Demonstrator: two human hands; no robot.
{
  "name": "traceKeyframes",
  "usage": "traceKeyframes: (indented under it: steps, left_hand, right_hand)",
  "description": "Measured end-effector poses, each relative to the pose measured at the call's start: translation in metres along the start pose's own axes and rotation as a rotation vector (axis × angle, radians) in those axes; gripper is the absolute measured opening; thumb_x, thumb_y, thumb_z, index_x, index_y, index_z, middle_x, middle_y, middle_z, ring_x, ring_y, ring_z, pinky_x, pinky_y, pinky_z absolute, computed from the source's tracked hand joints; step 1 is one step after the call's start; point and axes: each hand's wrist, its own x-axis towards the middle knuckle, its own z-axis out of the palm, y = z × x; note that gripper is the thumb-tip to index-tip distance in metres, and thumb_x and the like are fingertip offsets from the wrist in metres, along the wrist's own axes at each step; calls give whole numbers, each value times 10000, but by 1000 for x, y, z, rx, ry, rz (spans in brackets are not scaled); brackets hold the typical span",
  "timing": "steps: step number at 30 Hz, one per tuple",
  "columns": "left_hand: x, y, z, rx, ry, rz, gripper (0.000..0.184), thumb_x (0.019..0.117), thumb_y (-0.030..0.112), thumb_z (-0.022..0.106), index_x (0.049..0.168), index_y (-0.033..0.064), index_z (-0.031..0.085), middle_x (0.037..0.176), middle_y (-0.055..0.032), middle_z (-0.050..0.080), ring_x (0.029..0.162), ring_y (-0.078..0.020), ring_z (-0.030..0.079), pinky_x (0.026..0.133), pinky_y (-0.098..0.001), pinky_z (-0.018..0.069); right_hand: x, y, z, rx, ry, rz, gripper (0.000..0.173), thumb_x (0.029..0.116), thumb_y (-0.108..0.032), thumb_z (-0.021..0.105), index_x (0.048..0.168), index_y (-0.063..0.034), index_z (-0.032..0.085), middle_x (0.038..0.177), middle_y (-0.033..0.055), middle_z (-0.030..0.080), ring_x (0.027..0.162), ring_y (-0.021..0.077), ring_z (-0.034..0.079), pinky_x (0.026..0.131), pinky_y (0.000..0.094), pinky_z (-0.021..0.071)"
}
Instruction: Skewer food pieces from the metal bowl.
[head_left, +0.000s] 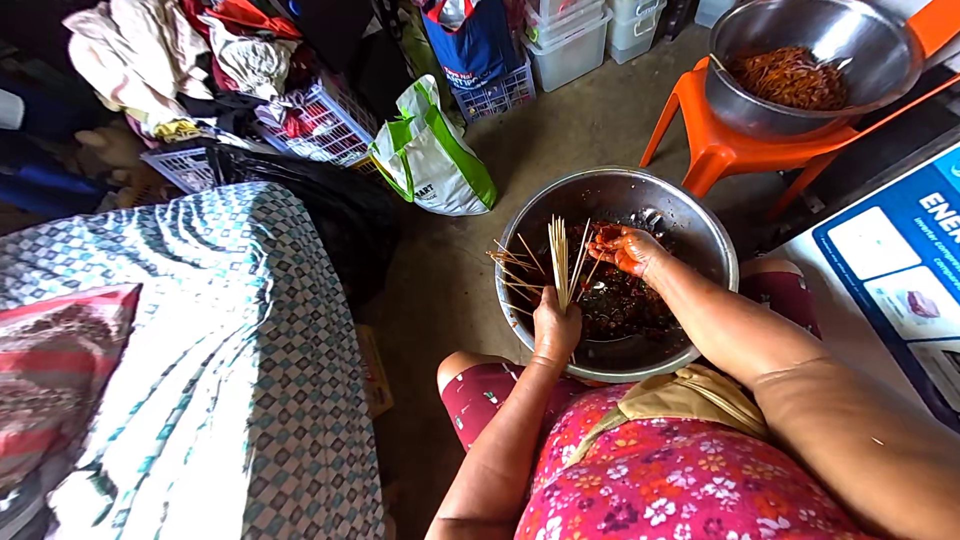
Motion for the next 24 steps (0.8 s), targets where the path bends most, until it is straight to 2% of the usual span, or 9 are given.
traceKeyframes:
  steps: [3, 10, 13, 16, 18, 20, 24]
  left_hand:
    - [0, 0, 0, 3, -2, 0, 314, 964, 84, 570, 1262, -11, 543, 838, -95, 682, 688, -186, 686, 679, -369, 593]
    - [0, 0, 0, 20, -10, -4, 321, 957, 79, 574, 1263, -17, 544, 857, -106, 683, 697, -191, 690, 688, -375, 594]
    - [0, 1, 1, 20, 2, -9, 329, 947, 75, 587, 1261, -17, 553, 890, -122, 693, 723, -202, 698, 705, -389, 599]
    - [0, 0, 2, 1, 17, 3, 316, 955, 81, 580, 1255, -19, 555, 875, -114, 692, 715, -196, 697, 700, -385, 599]
    - [0, -1, 3, -16, 47, 24, 285, 960, 83, 580, 1226, -19, 560, 842, -101, 688, 690, -185, 691, 679, -374, 596]
    - [-1, -4, 4, -24, 83, 52, 275, 958, 87, 579, 1212, -19, 568, 822, -91, 688, 682, -178, 687, 680, -372, 594]
    - [-1, -5, 4, -29, 99, 69, 259, 958, 81, 580, 1197, -17, 568, 814, -84, 689, 681, -175, 686, 687, -365, 593]
  right_hand:
    - [1, 0, -2, -24, -27, -32, 330, 988, 138, 400, 1281, 9, 479, 1043, 124, 599, 873, 226, 686, 834, 397, 613]
    - [-4, 1, -2, -223, -127, -100, 413, 939, 203, 430, 1309, 29, 491, 1050, 120, 625, 888, 209, 698, 837, 385, 615]
    - [-5, 3, -2, -215, -153, -97, 423, 926, 210, 422, 1302, 32, 495, 1025, 119, 626, 882, 219, 694, 843, 397, 612]
    - [-2, 3, -2, -120, -168, -42, 356, 986, 137, 403, 1305, 3, 488, 1016, 106, 626, 884, 219, 692, 869, 412, 605]
    - [-1, 2, -2, -29, -170, -1, 256, 1052, 0, 406, 1295, -16, 485, 983, 91, 622, 856, 215, 690, 866, 411, 606]
    - [-1, 2, -1, 54, -124, 12, 206, 1094, -117, 390, 1233, -21, 508, 925, 89, 630, 817, 224, 699, 842, 421, 618]
    - [2, 4, -2, 50, -89, -6, 251, 1081, -64, 416, 1320, -9, 468, 992, 110, 614, 822, 229, 694, 825, 412, 621]
